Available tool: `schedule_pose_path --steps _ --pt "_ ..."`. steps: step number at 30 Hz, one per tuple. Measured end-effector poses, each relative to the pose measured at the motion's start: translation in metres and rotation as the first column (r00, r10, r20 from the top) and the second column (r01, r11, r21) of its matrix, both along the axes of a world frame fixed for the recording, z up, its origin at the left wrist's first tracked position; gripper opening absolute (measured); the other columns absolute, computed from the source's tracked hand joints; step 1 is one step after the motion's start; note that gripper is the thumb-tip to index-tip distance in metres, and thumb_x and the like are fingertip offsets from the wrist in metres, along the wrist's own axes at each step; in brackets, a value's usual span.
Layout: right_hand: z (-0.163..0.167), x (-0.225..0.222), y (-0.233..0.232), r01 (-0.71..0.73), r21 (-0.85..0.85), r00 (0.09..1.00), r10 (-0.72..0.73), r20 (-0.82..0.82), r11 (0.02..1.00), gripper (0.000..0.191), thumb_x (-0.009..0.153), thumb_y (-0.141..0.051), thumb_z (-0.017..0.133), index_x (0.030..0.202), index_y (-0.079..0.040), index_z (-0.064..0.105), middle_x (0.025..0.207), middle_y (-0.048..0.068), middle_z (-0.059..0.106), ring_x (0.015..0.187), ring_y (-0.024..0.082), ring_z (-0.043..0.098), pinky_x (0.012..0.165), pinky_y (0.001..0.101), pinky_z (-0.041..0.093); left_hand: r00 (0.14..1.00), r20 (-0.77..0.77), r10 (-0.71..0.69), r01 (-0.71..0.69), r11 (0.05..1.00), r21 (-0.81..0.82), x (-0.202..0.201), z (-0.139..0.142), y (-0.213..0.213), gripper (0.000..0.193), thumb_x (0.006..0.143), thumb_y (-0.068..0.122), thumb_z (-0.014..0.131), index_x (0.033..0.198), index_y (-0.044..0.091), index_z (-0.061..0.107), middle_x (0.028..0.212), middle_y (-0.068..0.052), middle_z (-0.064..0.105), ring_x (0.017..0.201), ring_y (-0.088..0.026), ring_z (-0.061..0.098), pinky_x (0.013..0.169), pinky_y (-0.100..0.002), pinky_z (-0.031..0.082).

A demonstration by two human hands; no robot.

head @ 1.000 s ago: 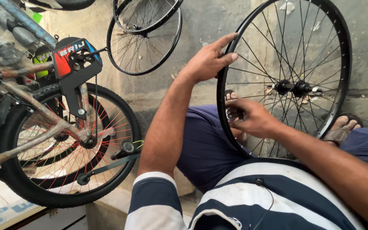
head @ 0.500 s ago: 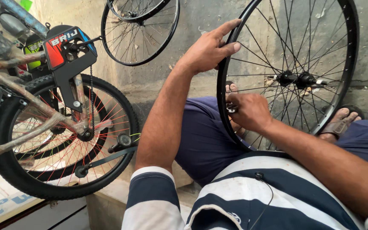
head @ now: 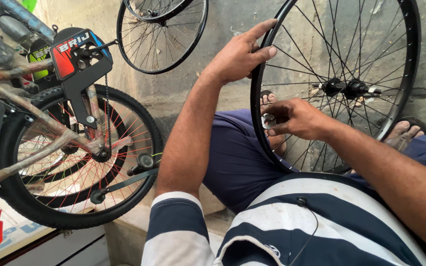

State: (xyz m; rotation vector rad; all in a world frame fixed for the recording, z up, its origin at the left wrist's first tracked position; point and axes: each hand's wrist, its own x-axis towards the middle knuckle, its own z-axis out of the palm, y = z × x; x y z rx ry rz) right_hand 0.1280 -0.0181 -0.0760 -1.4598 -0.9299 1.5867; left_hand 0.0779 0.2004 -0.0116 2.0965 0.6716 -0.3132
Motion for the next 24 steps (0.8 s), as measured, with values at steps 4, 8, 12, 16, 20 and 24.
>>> schedule_pose_path --steps 4,8,12,16,20,24 --pt "-0.002 0.0 -0.001 0.027 0.036 1.0 -0.027 0.006 0.999 0.048 0.074 -0.011 0.082 0.12 -0.007 0.07 0.109 0.009 0.079 0.104 0.019 0.074 0.097 0.0337 0.056 1.0 0.012 -0.006 0.006 1.0 -0.002 0.001 0.001 0.001 0.068 0.098 0.038 0.071 0.157 0.026 0.04 0.079 -0.003 0.067 0.066 -0.011 0.07 0.054 -0.035 0.064" --pt "-0.001 -0.026 -0.006 0.186 0.07 0.902 -0.198 0.384 0.98 0.023 0.085 -0.019 0.08 0.104 -0.009 0.072 0.102 0.008 0.078 0.096 0.019 0.077 0.087 0.0337 0.06 1.0 0.008 0.003 -0.002 0.999 -0.034 0.001 0.003 0.0 0.068 0.098 0.037 0.071 0.157 0.026 0.04 0.077 -0.004 0.065 0.064 -0.011 0.068 0.053 -0.035 0.062" --pt "0.003 -0.03 -0.006 -0.166 0.564 0.629 -0.354 0.693 0.809 0.018 0.08 -0.01 0.078 0.092 -0.007 0.065 0.099 0.01 0.075 0.09 0.027 0.072 0.082 0.0419 0.056 1.0 0.027 -0.006 0.007 0.999 -0.036 0.001 0.006 -0.002 0.067 0.098 0.036 0.071 0.157 0.025 0.041 0.077 -0.003 0.064 0.063 -0.011 0.067 0.052 -0.034 0.06" --pt "0.001 0.004 -0.003 -0.079 0.358 0.968 -0.013 0.25 0.93 0.02 0.079 -0.014 0.077 0.095 -0.009 0.066 0.087 0.007 0.075 0.083 0.028 0.073 0.074 0.0419 0.055 0.998 0.042 -0.037 0.038 0.999 -0.028 0.0 0.01 -0.001 0.065 0.099 0.032 0.071 0.157 0.024 0.043 0.075 -0.004 0.063 0.062 -0.013 0.063 0.053 -0.034 0.058" --pt "-0.003 -0.006 -0.006 0.105 0.276 0.94 -0.186 0.285 0.955 0.034 0.069 -0.015 0.085 0.09 -0.004 0.06 0.079 0.013 0.071 0.072 0.031 0.072 0.068 0.0443 0.058 0.996 0.044 -0.073 0.073 0.997 0.012 0.001 0.018 -0.001 0.065 0.098 0.031 0.071 0.156 0.022 0.044 0.077 -0.004 0.067 0.063 -0.013 0.065 0.055 -0.034 0.059" --pt "-0.002 -0.039 -0.003 0.042 0.273 0.743 -0.213 0.634 0.961 0.029 0.082 -0.013 0.077 0.11 -0.013 0.071 0.089 0.013 0.075 0.081 0.031 0.073 0.074 0.0461 0.057 0.998 0.046 -0.047 0.047 0.999 -0.005 0.002 0.026 -0.006 0.065 0.098 0.03 0.072 0.156 0.02 0.045 0.08 -0.004 0.067 0.065 -0.013 0.066 0.055 -0.034 0.06"
